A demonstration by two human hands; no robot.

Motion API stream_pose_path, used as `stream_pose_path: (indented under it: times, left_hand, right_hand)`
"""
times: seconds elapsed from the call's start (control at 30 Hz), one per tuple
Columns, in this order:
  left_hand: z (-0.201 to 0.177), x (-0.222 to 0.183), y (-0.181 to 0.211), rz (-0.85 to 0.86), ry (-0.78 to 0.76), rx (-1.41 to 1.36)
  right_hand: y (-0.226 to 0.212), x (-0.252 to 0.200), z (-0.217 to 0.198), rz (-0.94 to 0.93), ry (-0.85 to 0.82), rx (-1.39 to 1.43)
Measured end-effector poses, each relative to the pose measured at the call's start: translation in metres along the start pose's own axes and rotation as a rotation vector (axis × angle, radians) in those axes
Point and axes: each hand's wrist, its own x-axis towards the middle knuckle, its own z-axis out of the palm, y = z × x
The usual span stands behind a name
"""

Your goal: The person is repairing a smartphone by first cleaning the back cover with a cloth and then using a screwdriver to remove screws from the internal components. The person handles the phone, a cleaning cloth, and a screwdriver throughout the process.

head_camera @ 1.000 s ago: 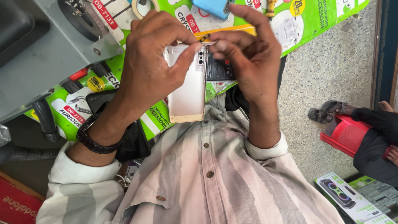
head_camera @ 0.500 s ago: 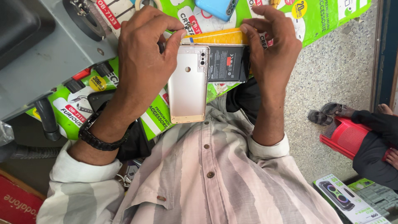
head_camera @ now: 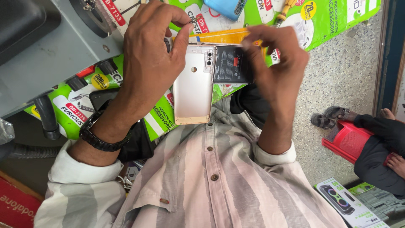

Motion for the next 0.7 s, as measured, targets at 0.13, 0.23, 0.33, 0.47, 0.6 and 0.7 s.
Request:
stream_pose_path:
  times: [0.13,0.23,0.33,0.47,0.6,0.7]
  left_hand:
    - [0.000,-0.001,0.001,-0.090,-0.025,-0.047]
    - [-0.001,-0.006,0.001,-0.104,-0.003,-0.023]
    - [0.001,-0.007,0.000,-0.057,0.021,0.027]
    - [0.000,-0.005,-0.001,0.005,0.014,0.100]
    - [-0.006,0.003,0.005,0.089,0.038,0.123]
    - [-0.013,0.006,0.017,0.098,-0.132,0.092]
  right_hand:
    - [-0.006,-0.016,0.007,0.021,-0.039,0.018]
    - [-0.003,-0.020,0.008,-0.006,0.047,0.063]
    - [0.000,-0.016,0.004,0.044,0.119,0.037]
    - [0.015,0.000,-0.005,0.065,0.204,-0.150]
    - [0.040,0.015,-0.004,-0.011,0.233,-0.245]
    - [0.056,0.015,-0.003,0.115,0.195,-0.161]
